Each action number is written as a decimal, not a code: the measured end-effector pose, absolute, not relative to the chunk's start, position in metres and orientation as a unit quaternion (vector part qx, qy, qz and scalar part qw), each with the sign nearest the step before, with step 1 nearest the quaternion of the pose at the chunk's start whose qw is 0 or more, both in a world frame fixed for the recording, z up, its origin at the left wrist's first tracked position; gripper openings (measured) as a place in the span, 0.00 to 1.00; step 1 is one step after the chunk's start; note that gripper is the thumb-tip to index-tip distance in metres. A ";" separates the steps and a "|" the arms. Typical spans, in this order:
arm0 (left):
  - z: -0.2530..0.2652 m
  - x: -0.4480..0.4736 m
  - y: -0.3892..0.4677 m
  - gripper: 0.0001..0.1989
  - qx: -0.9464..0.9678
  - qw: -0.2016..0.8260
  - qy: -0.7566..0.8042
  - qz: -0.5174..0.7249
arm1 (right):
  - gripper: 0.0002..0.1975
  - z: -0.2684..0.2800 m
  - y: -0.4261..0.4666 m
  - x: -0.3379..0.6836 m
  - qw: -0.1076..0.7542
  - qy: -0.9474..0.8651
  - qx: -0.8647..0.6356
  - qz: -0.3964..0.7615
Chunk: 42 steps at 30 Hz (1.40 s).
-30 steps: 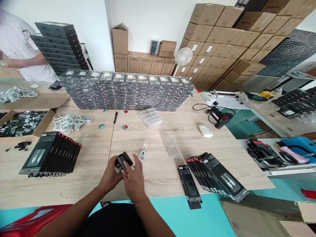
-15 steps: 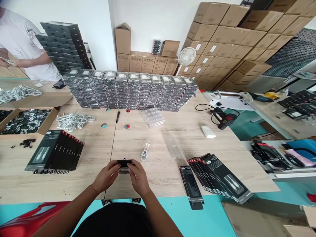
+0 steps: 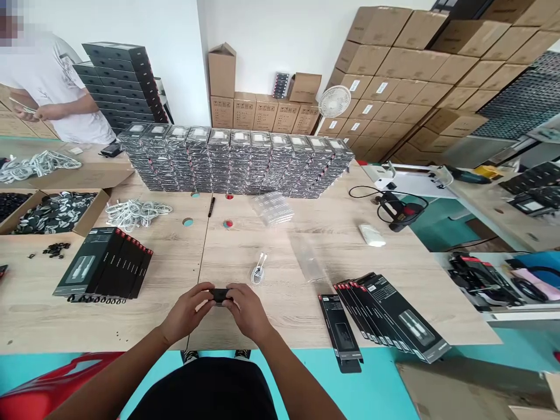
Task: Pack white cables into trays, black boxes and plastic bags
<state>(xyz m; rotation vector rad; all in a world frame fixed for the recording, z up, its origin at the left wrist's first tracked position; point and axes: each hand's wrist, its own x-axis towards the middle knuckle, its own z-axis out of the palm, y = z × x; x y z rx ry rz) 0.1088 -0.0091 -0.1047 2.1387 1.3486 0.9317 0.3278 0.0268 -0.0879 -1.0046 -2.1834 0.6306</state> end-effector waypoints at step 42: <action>-0.095 0.160 -0.001 0.21 0.527 0.382 0.594 0.472 | 0.17 -0.092 -0.064 0.340 0.404 -0.562 -0.578 0.431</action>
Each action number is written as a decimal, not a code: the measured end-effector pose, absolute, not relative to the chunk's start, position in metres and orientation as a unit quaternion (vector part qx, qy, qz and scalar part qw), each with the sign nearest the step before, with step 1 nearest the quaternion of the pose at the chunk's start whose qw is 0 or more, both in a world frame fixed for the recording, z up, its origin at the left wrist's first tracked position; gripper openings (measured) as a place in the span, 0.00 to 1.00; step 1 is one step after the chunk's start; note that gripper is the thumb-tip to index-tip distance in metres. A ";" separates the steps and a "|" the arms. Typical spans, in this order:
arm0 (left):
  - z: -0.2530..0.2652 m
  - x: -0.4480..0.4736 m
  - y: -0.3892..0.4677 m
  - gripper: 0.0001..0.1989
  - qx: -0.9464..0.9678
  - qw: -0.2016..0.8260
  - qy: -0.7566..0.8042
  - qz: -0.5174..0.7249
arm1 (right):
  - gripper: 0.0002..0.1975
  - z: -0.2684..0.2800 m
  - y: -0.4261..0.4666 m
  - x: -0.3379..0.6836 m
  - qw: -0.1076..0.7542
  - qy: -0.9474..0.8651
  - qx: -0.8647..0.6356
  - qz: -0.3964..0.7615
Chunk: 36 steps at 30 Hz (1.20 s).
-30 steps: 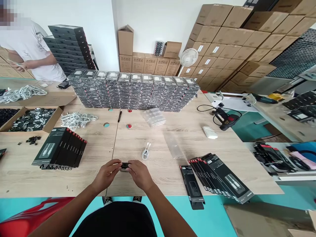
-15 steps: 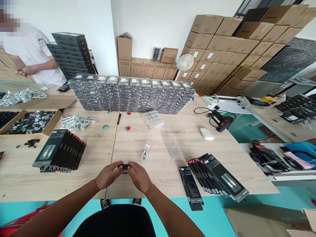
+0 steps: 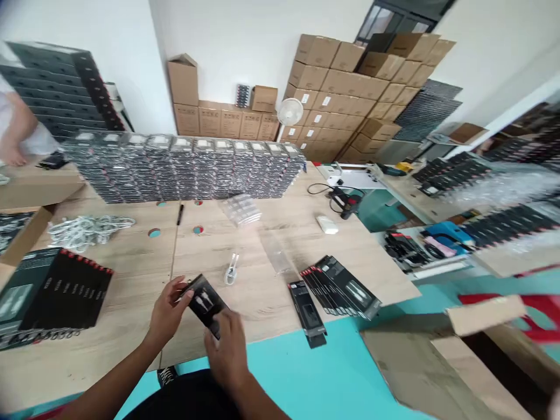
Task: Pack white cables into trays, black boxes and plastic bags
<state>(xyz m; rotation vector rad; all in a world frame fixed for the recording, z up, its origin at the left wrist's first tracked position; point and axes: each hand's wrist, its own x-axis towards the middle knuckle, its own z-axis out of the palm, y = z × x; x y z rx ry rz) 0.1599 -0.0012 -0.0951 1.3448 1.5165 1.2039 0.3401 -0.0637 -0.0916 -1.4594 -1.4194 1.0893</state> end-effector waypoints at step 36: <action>-0.117 0.220 -0.042 0.11 0.743 0.522 0.412 0.076 | 0.15 -0.171 -0.050 0.534 0.111 -0.581 -0.801 0.094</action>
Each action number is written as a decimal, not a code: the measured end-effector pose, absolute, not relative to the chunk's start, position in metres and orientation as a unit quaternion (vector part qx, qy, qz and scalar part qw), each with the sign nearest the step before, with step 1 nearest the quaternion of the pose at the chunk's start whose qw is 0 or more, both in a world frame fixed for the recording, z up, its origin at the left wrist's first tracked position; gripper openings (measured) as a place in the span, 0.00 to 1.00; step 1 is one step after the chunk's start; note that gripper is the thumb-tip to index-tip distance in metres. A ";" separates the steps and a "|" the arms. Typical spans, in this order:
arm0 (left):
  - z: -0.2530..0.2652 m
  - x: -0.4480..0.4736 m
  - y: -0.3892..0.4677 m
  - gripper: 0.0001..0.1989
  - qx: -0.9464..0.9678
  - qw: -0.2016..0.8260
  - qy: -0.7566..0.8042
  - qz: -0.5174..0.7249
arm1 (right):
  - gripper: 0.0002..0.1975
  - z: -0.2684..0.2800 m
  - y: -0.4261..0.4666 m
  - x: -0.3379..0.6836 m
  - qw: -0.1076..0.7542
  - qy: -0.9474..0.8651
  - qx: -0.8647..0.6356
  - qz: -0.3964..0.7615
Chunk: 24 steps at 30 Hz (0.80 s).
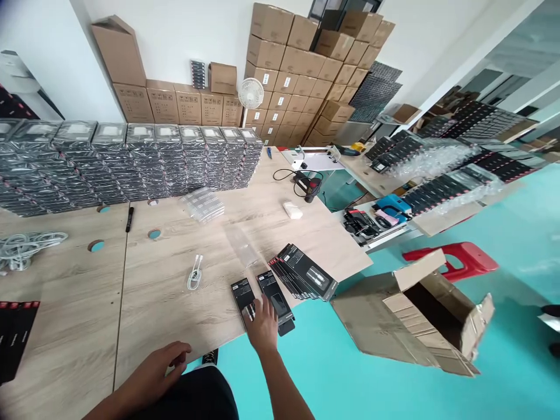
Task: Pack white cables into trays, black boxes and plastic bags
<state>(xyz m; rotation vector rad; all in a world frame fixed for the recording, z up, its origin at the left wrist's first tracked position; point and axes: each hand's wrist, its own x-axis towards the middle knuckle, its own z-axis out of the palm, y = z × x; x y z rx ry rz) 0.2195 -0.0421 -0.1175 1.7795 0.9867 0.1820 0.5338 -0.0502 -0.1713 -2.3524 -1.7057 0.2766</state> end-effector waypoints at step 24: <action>-0.111 0.129 -0.017 0.42 0.749 0.248 0.614 0.033 | 0.29 -0.133 0.109 0.402 0.047 -0.865 -0.455 0.207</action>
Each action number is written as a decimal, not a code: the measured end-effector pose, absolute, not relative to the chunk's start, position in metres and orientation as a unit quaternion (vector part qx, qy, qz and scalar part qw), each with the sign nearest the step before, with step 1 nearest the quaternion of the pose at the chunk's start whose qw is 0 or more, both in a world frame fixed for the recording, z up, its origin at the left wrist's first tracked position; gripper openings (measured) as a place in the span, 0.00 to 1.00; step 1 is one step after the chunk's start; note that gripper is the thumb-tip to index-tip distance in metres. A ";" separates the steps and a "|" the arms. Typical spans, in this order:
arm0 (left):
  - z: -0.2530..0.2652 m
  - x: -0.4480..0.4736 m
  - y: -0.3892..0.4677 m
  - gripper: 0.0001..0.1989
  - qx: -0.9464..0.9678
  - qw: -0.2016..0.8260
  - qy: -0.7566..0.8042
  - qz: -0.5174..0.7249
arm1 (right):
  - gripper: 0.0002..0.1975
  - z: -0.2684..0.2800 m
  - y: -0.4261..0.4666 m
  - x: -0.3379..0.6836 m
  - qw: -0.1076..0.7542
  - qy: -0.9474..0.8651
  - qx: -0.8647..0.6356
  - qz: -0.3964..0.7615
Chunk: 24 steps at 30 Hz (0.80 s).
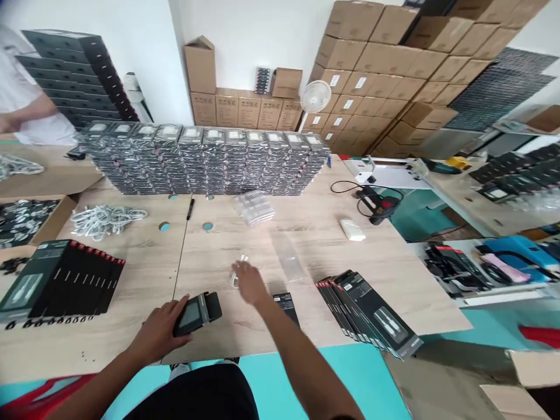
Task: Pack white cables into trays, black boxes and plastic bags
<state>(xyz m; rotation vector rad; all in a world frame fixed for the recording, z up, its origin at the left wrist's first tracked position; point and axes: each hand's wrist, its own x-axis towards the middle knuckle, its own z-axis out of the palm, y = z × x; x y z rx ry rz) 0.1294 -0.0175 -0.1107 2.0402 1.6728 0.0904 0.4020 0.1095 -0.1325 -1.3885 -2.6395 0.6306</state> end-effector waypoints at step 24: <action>-0.105 0.102 -0.020 0.34 0.713 0.194 0.652 0.168 | 0.39 -0.063 0.074 0.331 0.022 -0.905 -0.378 0.194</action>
